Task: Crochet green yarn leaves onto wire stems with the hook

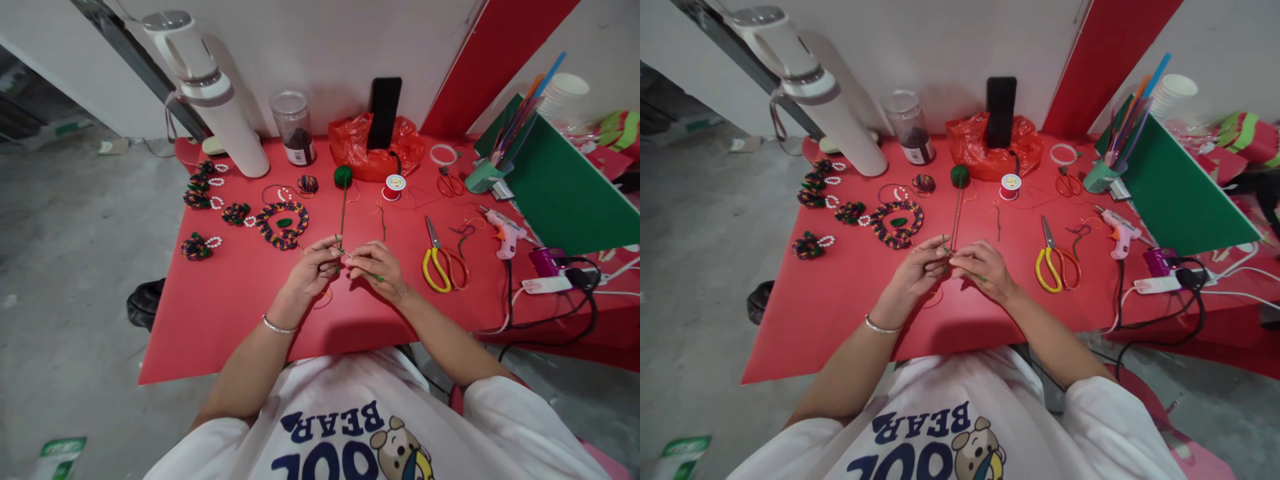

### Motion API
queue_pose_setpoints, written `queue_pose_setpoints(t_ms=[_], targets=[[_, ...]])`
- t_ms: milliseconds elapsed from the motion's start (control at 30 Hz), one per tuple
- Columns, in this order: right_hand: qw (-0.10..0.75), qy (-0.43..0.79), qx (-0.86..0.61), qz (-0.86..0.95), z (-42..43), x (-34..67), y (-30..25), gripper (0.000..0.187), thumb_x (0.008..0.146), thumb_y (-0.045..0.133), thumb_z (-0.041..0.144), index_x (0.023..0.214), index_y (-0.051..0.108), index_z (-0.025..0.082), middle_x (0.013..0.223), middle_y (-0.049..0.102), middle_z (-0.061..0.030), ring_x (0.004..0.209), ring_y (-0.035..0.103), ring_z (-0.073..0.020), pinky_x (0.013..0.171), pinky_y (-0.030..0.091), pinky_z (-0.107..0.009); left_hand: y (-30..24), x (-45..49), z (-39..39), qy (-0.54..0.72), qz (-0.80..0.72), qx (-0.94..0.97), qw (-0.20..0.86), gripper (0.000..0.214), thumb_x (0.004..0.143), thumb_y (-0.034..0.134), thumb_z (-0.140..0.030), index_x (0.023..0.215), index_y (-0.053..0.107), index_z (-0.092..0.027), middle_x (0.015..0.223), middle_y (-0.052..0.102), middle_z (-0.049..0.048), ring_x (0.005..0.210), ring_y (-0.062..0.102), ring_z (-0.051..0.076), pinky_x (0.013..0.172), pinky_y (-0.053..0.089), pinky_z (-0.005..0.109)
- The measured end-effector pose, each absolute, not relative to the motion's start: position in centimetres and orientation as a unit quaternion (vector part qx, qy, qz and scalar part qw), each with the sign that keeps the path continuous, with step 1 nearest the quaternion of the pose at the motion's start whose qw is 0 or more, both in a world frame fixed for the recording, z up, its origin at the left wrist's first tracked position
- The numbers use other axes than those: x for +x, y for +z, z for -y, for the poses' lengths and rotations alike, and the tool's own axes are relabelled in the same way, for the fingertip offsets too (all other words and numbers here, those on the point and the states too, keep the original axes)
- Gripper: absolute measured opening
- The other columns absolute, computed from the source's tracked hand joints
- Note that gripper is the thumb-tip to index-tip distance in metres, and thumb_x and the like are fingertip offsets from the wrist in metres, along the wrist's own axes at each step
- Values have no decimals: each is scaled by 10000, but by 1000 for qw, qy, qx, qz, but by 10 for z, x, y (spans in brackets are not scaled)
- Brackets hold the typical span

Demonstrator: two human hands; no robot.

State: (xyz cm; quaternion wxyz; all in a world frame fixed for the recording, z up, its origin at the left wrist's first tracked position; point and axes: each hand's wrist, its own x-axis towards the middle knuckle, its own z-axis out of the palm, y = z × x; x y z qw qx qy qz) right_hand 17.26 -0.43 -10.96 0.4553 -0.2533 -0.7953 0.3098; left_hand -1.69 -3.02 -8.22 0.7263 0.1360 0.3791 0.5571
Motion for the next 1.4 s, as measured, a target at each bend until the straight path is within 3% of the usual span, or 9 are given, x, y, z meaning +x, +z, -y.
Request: queue_pose_setpoints(t_ms=[300, 633, 833, 967, 1200, 1400], targets=[[468, 493, -243, 692, -1, 175, -98, 190, 889, 748, 488, 1014, 832, 372, 939, 797, -30, 888, 707, -221, 853, 543, -395, -81, -25, 32, 534, -361, 130, 754, 357, 565, 791, -25, 909, 772, -117, 531, 489, -63, 392, 287, -6, 382, 154, 120], [411, 436, -180, 780, -15, 189, -101, 189, 903, 754, 395, 1068, 820, 331, 953, 803, -38, 888, 711, -202, 862, 544, -387, -82, -30, 29, 480, -406, 147, 764, 371, 526, 785, -34, 891, 755, -92, 518, 555, -41, 364, 257, -11, 382, 121, 139], [370, 393, -114, 834, -21, 197, -94, 215, 925, 733, 315, 1128, 793, 276, 1018, 803, -54, 935, 715, -173, 869, 540, -350, -82, -31, 29, 444, -467, 180, 744, 312, 513, 753, -26, 819, 741, -87, 603, 685, 45, 353, 269, -13, 385, 105, 165], [340, 416, -110, 836, -20, 200, -87, 232, 926, 733, 322, 1145, 789, 274, 986, 800, -53, 938, 712, -173, 874, 543, -343, -84, -32, 29, 414, -490, 219, 735, 282, 507, 764, -32, 785, 753, -80, 596, 692, 61, 357, 299, -5, 385, 140, 178], [306, 523, -154, 781, -16, 202, -80, 151, 940, 719, 355, 968, 824, 250, 867, 782, -44, 852, 709, -176, 816, 550, -324, -82, -31, 31, 386, -453, 256, 762, 287, 486, 816, -64, 771, 790, -91, 633, 721, 89, 385, 387, 20, 399, 164, 180], [416, 546, -229, 691, -6, 184, -99, 326, 944, 652, 544, 979, 816, 264, 848, 746, -30, 779, 695, -166, 743, 569, -318, -84, -22, 33, 500, -390, 235, 737, 376, 537, 878, -91, 907, 825, -132, 625, 687, 33, 407, 339, 3, 418, 194, 181]])
